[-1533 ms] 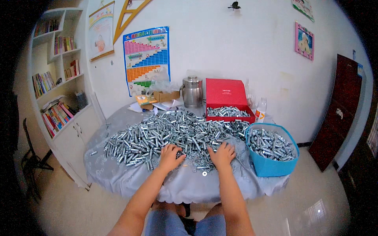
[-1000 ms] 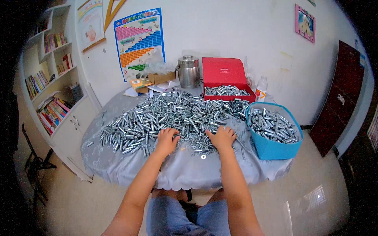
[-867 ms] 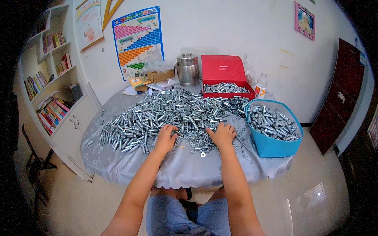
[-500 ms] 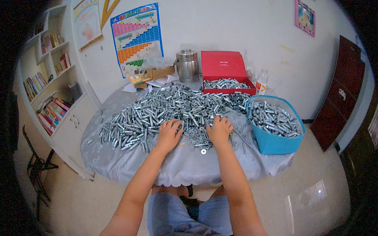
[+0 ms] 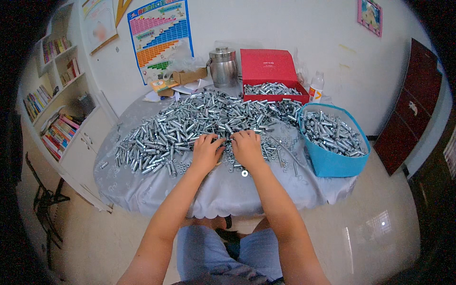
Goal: The person repeatedly picks up bolts and washers from a large pile on a table, threads the washers onto the bolts, and places the assembled fasteners into a blue bin. The task continues throughout the clip with consistent hand movements and no tool use.
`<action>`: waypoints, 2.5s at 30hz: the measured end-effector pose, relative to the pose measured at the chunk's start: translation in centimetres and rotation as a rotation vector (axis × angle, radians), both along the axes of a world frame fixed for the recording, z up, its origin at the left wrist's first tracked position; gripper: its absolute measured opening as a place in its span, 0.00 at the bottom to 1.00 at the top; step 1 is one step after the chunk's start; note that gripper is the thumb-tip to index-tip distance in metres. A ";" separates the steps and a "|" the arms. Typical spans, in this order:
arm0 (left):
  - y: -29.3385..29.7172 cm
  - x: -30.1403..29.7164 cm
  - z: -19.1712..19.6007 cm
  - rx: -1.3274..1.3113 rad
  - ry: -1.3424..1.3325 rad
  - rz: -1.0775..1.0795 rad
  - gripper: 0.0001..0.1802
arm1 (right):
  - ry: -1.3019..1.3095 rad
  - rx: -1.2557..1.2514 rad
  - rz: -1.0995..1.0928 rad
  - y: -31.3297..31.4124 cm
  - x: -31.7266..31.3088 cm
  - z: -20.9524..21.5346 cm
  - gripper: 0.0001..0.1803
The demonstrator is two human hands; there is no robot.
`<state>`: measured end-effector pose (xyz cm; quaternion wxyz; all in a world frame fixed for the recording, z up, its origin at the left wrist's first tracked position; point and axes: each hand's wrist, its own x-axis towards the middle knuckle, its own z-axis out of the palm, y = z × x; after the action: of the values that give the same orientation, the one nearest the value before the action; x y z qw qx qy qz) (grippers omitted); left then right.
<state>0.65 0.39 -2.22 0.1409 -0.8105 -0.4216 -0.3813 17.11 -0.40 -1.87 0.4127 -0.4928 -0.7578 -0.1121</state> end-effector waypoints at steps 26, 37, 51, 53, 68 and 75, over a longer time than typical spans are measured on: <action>5.9 -0.3 5.7 0.058 0.479 -0.133 0.19 | 0.223 -0.079 0.100 -0.3 0.1 0.4 0.06; 8.5 0.1 5.9 0.082 0.809 -0.129 0.06 | 0.217 -0.090 0.113 -0.3 0.2 0.3 0.06; 7.8 1.8 5.8 -0.141 0.651 0.116 0.14 | 0.247 -0.079 0.126 -0.4 0.0 0.4 0.03; 8.0 1.7 5.8 -0.141 0.651 0.117 0.14 | 0.252 -0.084 0.128 -0.4 0.0 0.3 0.03; 10.0 2.6 4.4 -0.057 0.758 0.119 0.05 | 0.239 -0.102 0.137 -0.4 0.1 0.4 0.04; 8.7 3.4 4.2 -0.036 0.645 0.152 0.04 | 0.249 -0.110 0.142 -0.5 0.3 0.6 0.04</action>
<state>4.01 9.07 2.01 0.2808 -0.8580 -0.4214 -0.0860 17.38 -0.86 -1.28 0.4828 -0.4698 -0.7388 0.0211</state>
